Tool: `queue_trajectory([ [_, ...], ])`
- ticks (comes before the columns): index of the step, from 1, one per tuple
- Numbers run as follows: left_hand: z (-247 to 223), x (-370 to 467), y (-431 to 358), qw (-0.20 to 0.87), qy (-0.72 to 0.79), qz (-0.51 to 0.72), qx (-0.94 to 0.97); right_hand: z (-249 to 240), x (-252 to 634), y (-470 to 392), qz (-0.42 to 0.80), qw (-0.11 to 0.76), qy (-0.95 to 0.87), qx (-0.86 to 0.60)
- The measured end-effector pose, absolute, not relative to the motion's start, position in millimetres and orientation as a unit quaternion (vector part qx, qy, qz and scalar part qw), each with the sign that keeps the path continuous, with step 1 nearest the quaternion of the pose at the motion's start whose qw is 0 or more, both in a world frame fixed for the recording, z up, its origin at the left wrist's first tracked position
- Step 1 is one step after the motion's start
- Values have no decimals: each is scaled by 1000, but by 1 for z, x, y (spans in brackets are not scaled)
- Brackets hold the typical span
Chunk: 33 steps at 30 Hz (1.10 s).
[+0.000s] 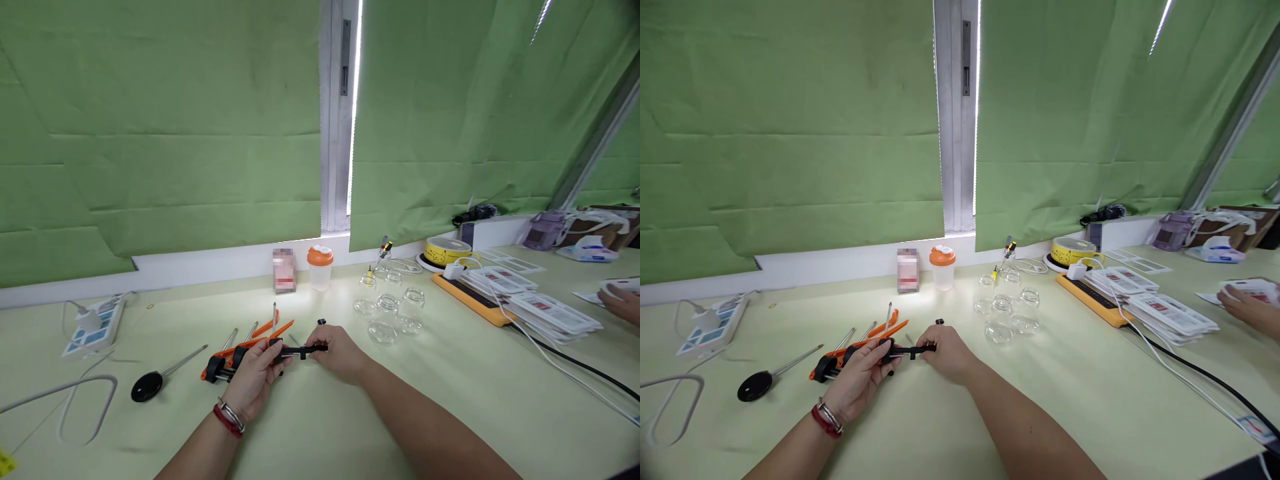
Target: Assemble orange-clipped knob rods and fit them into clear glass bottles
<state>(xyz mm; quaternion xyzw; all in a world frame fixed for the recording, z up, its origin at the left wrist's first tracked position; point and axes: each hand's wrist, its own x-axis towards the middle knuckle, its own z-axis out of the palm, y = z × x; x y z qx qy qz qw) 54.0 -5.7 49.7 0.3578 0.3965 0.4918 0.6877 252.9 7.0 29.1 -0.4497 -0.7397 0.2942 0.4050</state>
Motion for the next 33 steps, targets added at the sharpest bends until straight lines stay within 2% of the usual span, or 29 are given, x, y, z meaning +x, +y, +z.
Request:
queue_trajectory([
  [14,48,55,-10,718,376,462,359,31,249,2,267,403,-758,-437],
  [23,51,62,-14,635,438,473,426,33,244,-1,234,413,-773,-421],
  [33,51,62,-15,633,435,466,439,36,240,-4,217,410,-775,-429],
])
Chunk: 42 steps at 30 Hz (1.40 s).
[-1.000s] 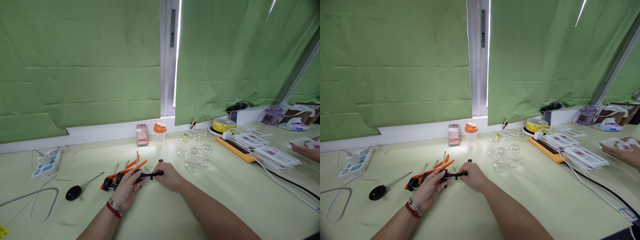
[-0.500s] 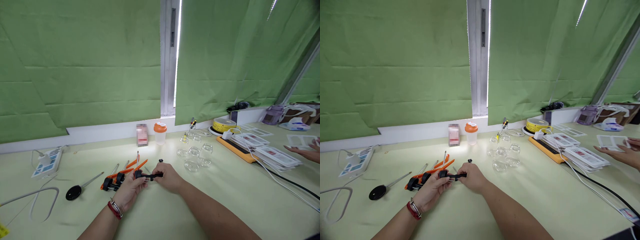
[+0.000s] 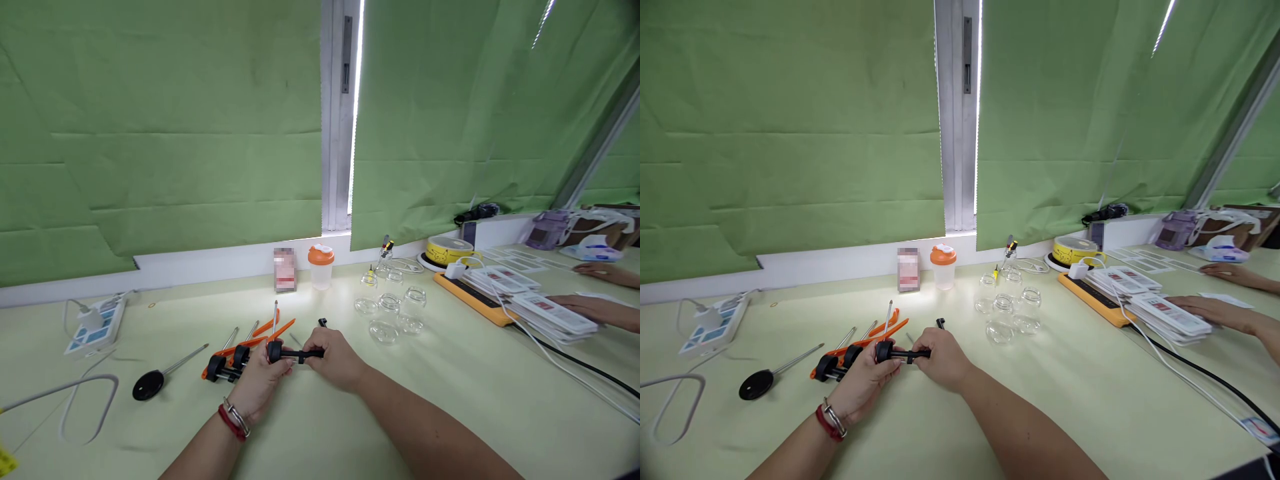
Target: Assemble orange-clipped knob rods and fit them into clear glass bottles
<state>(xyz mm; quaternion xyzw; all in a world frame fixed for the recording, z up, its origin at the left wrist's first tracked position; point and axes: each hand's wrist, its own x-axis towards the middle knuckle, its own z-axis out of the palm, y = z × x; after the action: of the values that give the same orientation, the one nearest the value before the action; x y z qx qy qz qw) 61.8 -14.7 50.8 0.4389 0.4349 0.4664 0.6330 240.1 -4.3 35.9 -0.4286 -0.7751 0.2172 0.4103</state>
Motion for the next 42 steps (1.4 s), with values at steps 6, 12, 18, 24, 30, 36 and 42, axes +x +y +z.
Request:
queue_trajectory([
  [6,50,62,-14,637,433,465,436,36,238,-6,224,412,-768,-436],
  [12,51,62,-14,637,433,466,435,35,237,-6,230,408,-768,-437],
  [18,53,64,-17,633,445,467,429,34,235,-7,243,420,-750,-449],
  [24,55,64,-18,633,436,472,431,33,234,-7,258,429,-734,-459],
  [30,54,63,-17,642,435,469,422,31,232,-7,267,440,-722,-463],
  [36,53,62,-17,650,425,466,423,34,232,-9,244,435,-740,-452],
  [42,50,62,-17,614,447,476,444,35,228,-12,245,436,-738,-453],
])
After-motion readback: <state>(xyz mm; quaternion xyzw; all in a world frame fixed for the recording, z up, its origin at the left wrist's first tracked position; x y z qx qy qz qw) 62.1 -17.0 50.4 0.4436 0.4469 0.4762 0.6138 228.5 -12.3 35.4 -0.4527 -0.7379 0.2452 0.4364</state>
